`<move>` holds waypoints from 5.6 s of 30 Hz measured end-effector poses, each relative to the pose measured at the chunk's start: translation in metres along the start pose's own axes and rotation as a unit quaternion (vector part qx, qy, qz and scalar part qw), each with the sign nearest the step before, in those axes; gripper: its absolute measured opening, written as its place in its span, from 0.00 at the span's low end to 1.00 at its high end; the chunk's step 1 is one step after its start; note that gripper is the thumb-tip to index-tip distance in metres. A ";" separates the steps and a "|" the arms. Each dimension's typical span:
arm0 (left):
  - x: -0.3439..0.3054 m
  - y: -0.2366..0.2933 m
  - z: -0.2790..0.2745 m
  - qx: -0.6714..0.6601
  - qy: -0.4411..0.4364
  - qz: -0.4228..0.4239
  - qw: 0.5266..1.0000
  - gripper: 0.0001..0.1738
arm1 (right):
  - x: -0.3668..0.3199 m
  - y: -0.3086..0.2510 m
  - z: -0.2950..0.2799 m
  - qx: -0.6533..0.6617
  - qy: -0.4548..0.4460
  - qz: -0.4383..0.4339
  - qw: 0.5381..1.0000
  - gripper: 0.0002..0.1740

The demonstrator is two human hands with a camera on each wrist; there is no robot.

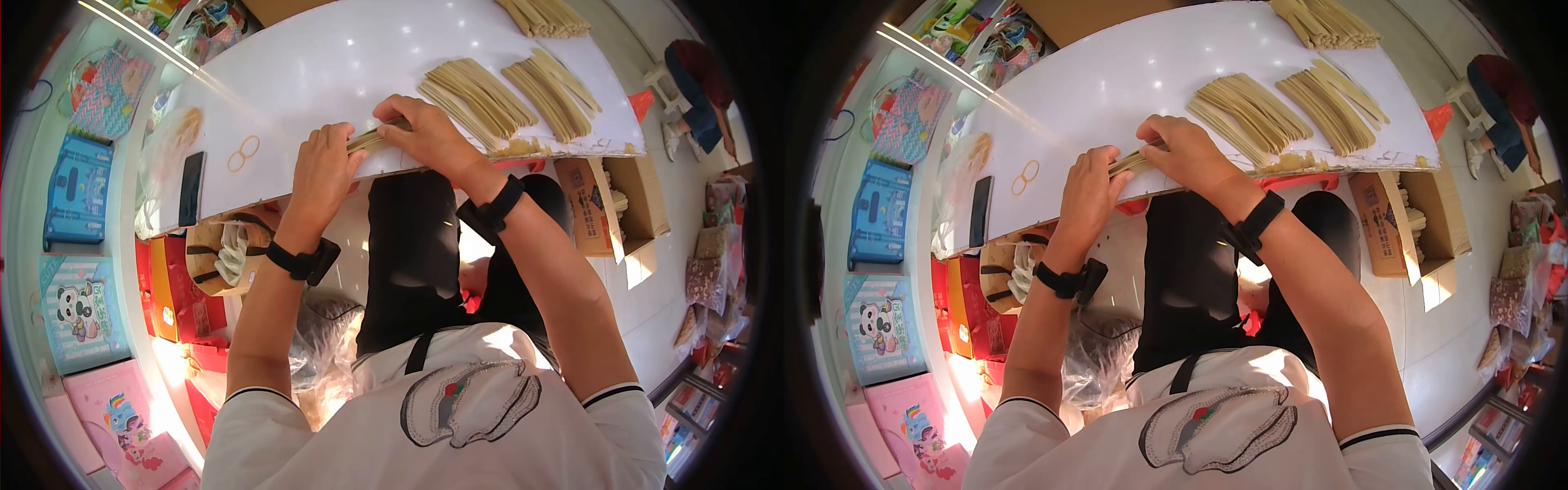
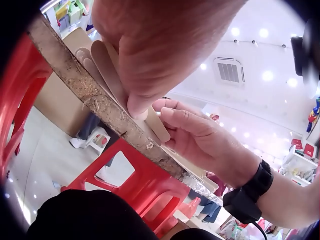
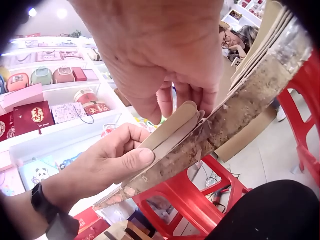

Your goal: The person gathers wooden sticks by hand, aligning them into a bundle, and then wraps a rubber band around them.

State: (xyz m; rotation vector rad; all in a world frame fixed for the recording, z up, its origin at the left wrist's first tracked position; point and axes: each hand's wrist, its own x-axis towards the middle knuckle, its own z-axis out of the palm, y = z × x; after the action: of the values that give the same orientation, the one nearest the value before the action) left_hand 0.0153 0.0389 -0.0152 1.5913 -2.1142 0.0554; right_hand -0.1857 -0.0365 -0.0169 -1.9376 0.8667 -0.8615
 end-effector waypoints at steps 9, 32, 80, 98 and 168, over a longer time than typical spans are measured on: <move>-0.003 -0.002 0.001 -0.027 0.023 -0.008 0.999 0.18 | -0.005 0.002 0.004 -0.103 0.005 -0.102 0.989 0.11; 0.002 0.004 -0.041 -0.077 -0.022 -0.072 0.994 0.07 | -0.004 0.004 0.007 -0.164 -0.007 -0.092 0.982 0.21; 0.006 -0.003 -0.020 0.063 -0.047 0.083 0.993 0.13 | 0.002 0.007 0.008 -0.100 0.037 -0.065 0.992 0.12; 0.021 -0.017 -0.025 -0.044 -0.126 0.030 0.991 0.15 | 0.017 0.020 0.003 -0.157 0.100 -0.067 0.980 0.10; 0.009 -0.011 0.005 -0.178 -0.014 -0.063 0.982 0.12 | -0.021 0.009 0.019 -0.100 0.099 -0.098 0.985 0.11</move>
State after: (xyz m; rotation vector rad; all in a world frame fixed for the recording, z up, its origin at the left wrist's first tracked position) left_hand 0.0215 0.0262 -0.0187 1.5090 -1.9075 -0.3689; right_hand -0.1838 -0.0156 -0.0380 -2.1645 0.9182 -1.1361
